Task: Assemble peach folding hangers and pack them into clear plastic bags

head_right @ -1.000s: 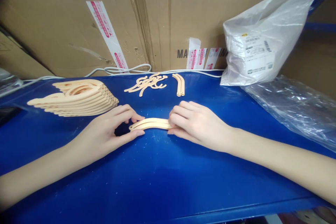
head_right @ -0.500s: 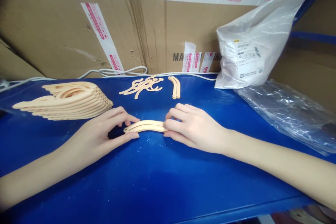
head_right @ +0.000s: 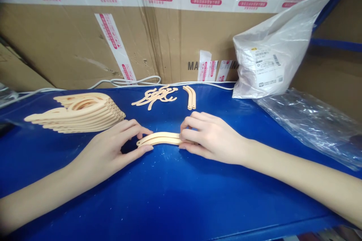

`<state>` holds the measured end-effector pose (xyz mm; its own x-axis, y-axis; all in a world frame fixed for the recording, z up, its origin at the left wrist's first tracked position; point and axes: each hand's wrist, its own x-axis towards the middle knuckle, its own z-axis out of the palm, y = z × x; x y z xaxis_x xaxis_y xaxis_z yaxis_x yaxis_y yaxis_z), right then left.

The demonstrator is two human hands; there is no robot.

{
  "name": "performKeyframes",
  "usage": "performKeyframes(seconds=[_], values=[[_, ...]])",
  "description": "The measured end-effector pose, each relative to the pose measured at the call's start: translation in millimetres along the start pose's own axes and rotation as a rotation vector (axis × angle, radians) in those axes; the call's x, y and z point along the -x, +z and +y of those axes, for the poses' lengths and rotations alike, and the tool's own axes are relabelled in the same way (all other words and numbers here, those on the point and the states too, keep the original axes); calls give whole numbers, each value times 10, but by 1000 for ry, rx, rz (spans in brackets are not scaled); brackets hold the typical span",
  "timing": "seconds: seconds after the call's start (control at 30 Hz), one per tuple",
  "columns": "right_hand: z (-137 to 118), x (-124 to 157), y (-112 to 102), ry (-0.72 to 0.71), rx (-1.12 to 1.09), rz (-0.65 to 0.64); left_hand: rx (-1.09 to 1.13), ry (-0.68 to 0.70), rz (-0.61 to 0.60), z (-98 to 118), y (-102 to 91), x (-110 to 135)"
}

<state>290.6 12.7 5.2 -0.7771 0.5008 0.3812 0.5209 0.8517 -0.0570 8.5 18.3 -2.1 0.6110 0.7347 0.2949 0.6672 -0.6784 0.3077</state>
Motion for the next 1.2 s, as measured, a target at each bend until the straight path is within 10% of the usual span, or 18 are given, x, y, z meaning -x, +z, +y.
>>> performKeyframes(seconds=[0.5, 1.2], values=[[709, -843, 196, 128, 402, -79, -67, -24, 60, -16, -19, 42], [824, -1097, 303, 130, 433, -145, 4, -11, 25, -33, -67, 38]])
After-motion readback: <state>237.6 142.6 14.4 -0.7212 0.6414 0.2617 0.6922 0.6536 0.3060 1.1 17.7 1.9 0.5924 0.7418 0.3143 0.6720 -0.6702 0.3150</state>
